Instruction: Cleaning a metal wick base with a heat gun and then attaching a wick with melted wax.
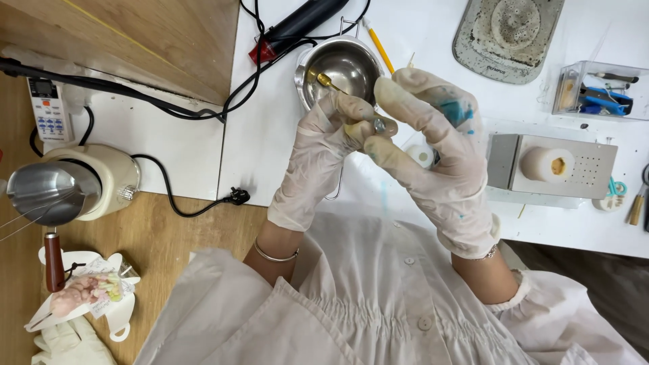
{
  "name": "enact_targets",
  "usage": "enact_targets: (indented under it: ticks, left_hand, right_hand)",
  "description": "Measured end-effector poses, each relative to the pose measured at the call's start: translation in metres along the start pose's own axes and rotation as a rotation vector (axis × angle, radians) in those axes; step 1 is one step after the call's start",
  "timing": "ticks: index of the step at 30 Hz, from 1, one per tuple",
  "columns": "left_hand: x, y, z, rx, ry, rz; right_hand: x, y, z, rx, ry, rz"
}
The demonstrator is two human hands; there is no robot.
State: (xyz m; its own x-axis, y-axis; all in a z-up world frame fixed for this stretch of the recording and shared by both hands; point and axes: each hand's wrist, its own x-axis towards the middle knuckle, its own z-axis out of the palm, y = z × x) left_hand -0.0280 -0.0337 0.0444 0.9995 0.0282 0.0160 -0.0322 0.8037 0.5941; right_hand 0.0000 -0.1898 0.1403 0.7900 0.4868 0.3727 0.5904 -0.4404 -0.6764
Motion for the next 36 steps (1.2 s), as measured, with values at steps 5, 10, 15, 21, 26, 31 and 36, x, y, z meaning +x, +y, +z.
enact_targets:
  ticks: [5,10,15,21,26,31,36]
  left_hand:
    - [-0.009,-0.017,-0.005,0.092,0.003,-0.018]
    - [-0.014,-0.031,0.006,0.078,-0.027,-0.033]
    - [-0.015,-0.051,0.021,0.192,-0.042,-0.081]
    - [-0.012,-0.081,0.035,0.322,-0.125,-0.157]
    - [-0.009,-0.105,0.064,0.458,-0.198,-0.148]
    - [-0.004,-0.144,0.085,0.494,-0.205,-0.172]
    - [-0.002,-0.191,0.11,0.577,-0.269,-0.079]
  right_hand:
    - [-0.011,-0.005,-0.006,0.141,0.034,0.039]
    - [-0.013,-0.019,-0.024,0.205,0.045,0.327]
    - [-0.036,-0.008,-0.044,-0.043,0.094,0.012]
    - [-0.068,0.018,-0.073,-0.132,0.14,0.015]
    - [-0.075,0.02,-0.104,-0.185,0.182,0.018]
    - [-0.131,0.069,-0.149,0.227,0.4,0.258]
    - [-0.227,0.191,-0.229,0.229,0.899,0.695]
